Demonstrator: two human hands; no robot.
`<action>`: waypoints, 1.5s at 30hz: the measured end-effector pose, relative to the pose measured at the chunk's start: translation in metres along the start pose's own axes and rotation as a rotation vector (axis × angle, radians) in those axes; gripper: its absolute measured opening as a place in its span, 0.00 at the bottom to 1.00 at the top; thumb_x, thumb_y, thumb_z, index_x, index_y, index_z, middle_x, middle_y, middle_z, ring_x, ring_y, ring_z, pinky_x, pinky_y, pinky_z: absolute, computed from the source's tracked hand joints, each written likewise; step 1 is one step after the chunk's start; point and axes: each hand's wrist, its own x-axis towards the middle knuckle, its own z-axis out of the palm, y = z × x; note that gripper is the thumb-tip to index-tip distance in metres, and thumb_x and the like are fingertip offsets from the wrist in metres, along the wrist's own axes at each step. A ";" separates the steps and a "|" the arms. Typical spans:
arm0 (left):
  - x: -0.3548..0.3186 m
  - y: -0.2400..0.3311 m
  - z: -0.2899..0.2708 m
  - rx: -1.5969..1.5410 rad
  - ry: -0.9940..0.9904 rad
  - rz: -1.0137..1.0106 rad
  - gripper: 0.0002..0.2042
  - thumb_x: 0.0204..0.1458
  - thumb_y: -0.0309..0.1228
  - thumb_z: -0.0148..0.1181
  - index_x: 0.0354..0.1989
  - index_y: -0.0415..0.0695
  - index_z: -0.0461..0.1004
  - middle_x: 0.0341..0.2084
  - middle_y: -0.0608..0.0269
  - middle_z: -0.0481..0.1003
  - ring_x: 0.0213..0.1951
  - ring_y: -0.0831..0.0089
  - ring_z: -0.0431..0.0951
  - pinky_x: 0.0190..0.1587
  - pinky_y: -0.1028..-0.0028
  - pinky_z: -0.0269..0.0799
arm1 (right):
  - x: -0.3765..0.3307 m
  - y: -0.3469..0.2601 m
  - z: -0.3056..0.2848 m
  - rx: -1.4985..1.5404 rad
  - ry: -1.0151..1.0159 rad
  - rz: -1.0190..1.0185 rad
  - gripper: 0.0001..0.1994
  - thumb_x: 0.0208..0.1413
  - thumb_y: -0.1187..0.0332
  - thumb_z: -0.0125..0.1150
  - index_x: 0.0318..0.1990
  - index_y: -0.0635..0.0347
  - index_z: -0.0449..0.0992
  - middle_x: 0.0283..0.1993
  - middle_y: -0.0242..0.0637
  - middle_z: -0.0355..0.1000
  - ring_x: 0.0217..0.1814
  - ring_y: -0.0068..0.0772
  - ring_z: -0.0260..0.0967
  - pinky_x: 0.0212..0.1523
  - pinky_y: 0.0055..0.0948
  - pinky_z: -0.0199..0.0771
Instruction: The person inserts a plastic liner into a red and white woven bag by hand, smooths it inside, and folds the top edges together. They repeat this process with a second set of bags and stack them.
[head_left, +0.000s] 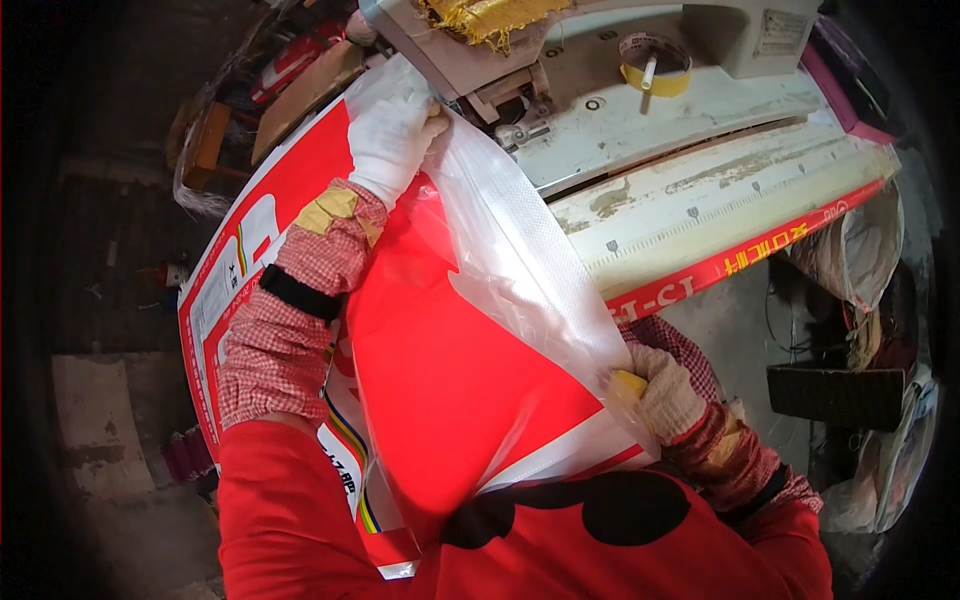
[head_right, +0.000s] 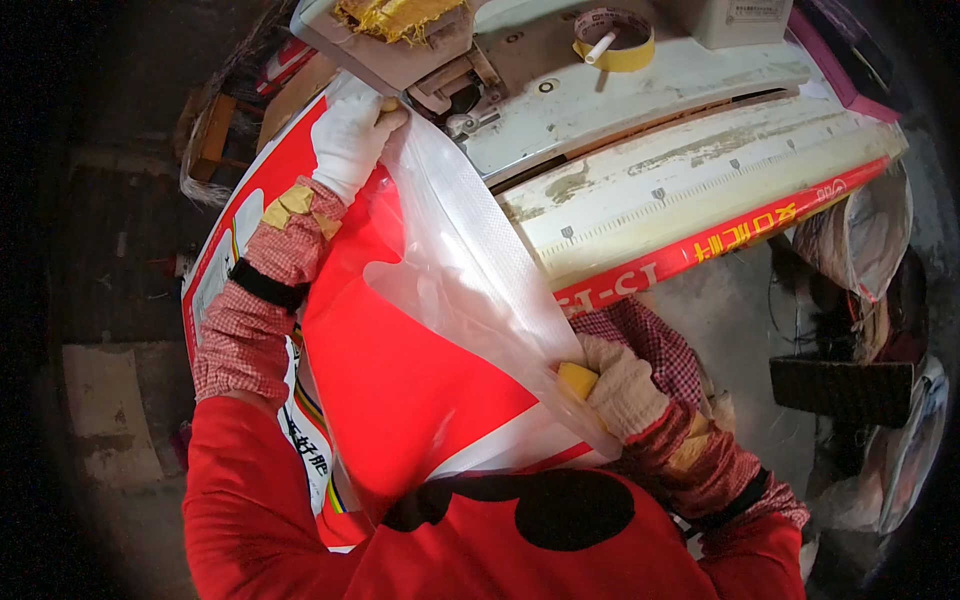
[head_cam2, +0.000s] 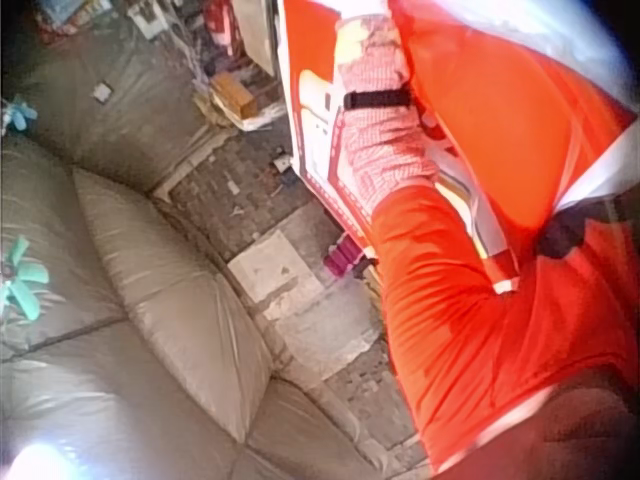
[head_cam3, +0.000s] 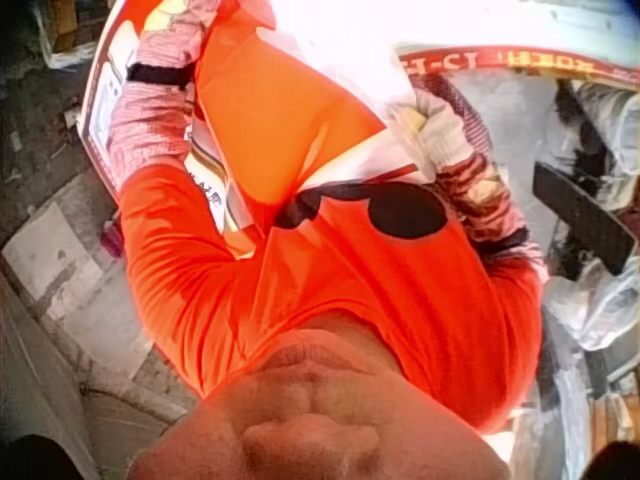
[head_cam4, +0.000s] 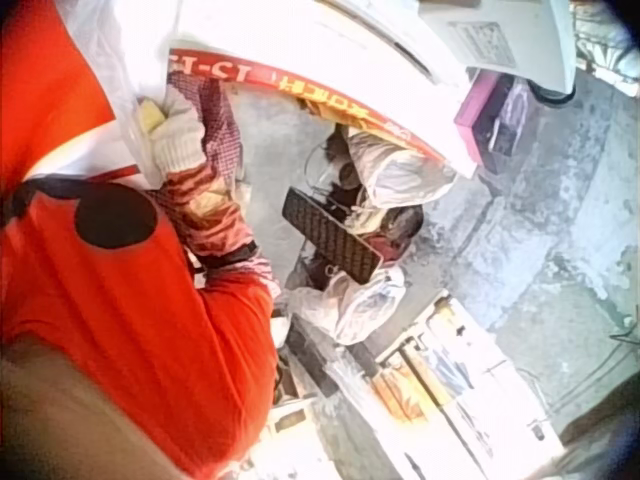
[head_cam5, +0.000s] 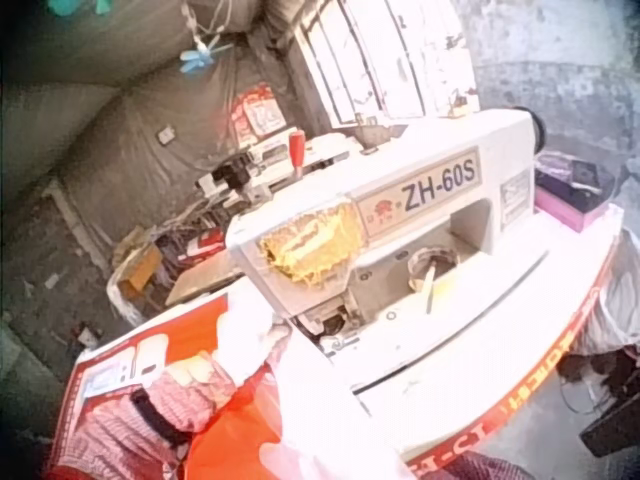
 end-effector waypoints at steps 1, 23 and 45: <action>0.001 -0.002 0.004 0.000 -0.001 0.001 0.11 0.43 0.38 0.60 0.32 0.48 0.72 0.22 0.59 0.73 0.29 0.59 0.74 0.31 0.67 0.70 | 0.000 0.001 0.000 0.001 0.000 0.000 0.08 0.50 0.75 0.58 0.38 0.65 0.75 0.31 0.33 0.72 0.29 0.20 0.68 0.30 0.19 0.70; 0.020 -0.036 0.046 -0.536 0.373 0.221 0.13 0.37 0.16 0.59 0.34 0.42 0.72 0.29 0.59 0.71 0.34 0.65 0.74 0.37 0.73 0.70 | -0.004 -0.030 0.010 -0.088 0.026 -0.229 0.25 0.46 0.77 0.61 0.55 0.64 0.65 0.42 0.30 0.71 0.41 0.13 0.62 0.42 0.15 0.64; 0.022 -0.026 0.044 -0.283 0.083 0.385 0.10 0.41 0.22 0.52 0.32 0.46 0.74 0.37 0.63 0.72 0.40 0.63 0.73 0.40 0.73 0.70 | -0.036 -0.063 0.005 -1.298 0.078 -0.268 0.17 0.52 0.58 0.51 0.48 0.53 0.72 0.21 0.42 0.70 0.23 0.43 0.71 0.22 0.37 0.70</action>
